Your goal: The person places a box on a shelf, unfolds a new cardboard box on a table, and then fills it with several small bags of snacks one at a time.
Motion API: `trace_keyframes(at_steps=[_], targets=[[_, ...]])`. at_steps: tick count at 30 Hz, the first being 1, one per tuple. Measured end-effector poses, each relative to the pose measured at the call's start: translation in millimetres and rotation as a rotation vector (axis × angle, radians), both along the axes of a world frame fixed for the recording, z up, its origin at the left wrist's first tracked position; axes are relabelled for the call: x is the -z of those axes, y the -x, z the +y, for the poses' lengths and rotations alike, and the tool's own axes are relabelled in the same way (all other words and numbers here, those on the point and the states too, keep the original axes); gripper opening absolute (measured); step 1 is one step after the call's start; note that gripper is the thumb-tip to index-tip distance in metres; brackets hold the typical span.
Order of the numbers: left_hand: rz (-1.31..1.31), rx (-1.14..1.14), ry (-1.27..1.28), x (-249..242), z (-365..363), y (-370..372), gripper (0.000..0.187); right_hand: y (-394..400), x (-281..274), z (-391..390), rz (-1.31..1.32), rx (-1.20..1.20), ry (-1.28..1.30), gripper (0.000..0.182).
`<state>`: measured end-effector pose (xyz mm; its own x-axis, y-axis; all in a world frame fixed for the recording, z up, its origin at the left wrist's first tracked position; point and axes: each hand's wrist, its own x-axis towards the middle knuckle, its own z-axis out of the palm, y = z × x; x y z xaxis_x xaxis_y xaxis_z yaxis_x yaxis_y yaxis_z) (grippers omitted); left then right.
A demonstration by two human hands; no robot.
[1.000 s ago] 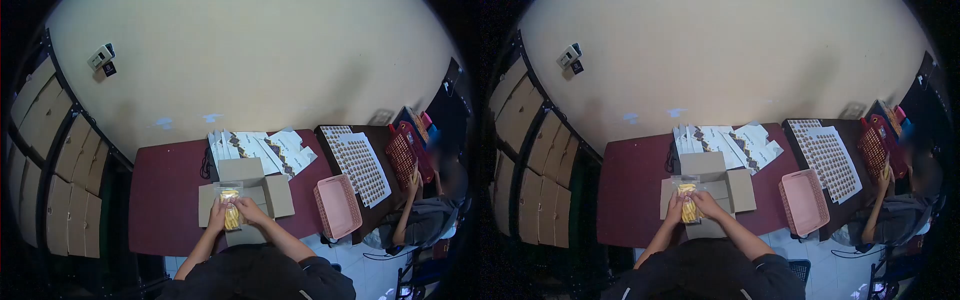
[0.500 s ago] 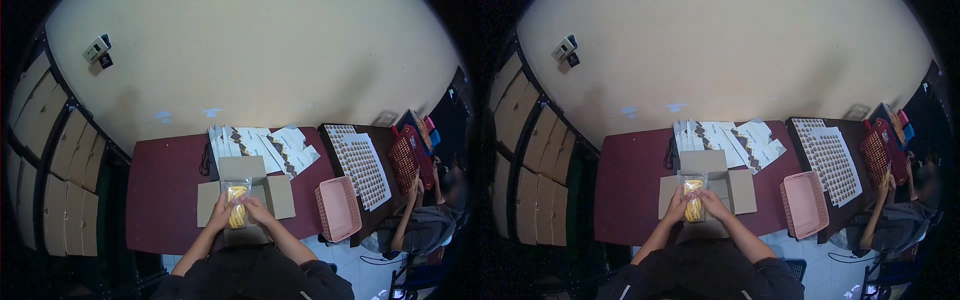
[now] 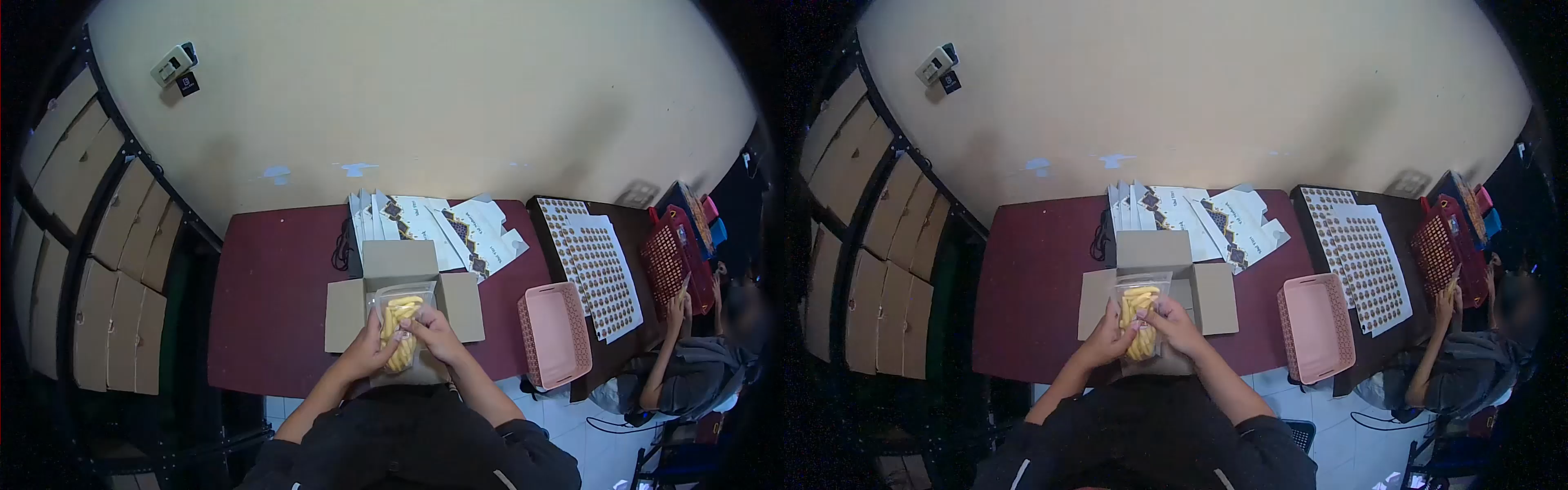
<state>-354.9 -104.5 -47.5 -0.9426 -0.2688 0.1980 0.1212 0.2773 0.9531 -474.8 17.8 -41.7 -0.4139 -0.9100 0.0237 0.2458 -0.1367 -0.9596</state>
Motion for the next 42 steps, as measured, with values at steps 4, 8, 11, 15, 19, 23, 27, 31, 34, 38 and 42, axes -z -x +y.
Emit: trace_keyframes(at_steps=[4, 8, 11, 15, 19, 23, 27, 31, 34, 38, 42], targets=[[-0.062, 0.020, 0.015, -10.6, 4.2, 1.2, 0.069, -0.1, 5.5, -0.2, -0.252, 0.075, 0.044, 0.026], [-0.023, 0.002, -0.132, 0.5, 6.6, 5.5, 0.065, 6.4, -6.8, 9.1, 0.036, -0.069, -0.116, 0.029], [-0.038, -0.009, -0.225, -17.4, 11.6, 2.1, 0.059, 4.3, -20.0, 11.8, 0.058, -0.004, -0.075, 0.033], [-0.091, 0.045, -0.129, -16.7, 5.3, -1.0, 0.067, -2.7, -17.7, 3.5, 0.032, 0.203, 0.009, 0.036], [-0.160, 0.095, -0.077, -5.4, 8.0, -3.1, 0.078, 14.7, 13.5, -2.3, -0.120, 0.333, 0.005, 0.030], [-0.077, -0.070, -0.227, 8.7, 4.8, -0.6, 0.056, 3.2, 13.3, -1.1, 0.138, 0.338, -0.138, 0.018], [0.110, -0.298, -0.372, 2.6, -2.3, 2.1, 0.008, -2.5, 21.9, -3.7, 0.222, 0.368, -0.146, 0.021], [0.129, -0.269, -0.441, -2.7, -5.2, 2.2, 0.016, 4.6, 12.2, -1.4, 0.126, 0.306, -0.153, 0.024], [0.131, -0.237, -0.364, -10.8, -13.6, 1.0, 0.024, 13.5, 4.9, 5.4, 0.214, 0.325, -0.205, 0.028], [0.253, -0.451, -0.242, -22.1, -27.9, 2.8, 0.023, 17.7, 2.5, -0.8, 0.266, 0.601, -0.109, 0.027], [0.125, -0.273, -0.242, -22.5, -22.4, 12.7, 0.025, 13.5, -8.7, -4.3, 0.446, 0.705, -0.076, 0.020]])
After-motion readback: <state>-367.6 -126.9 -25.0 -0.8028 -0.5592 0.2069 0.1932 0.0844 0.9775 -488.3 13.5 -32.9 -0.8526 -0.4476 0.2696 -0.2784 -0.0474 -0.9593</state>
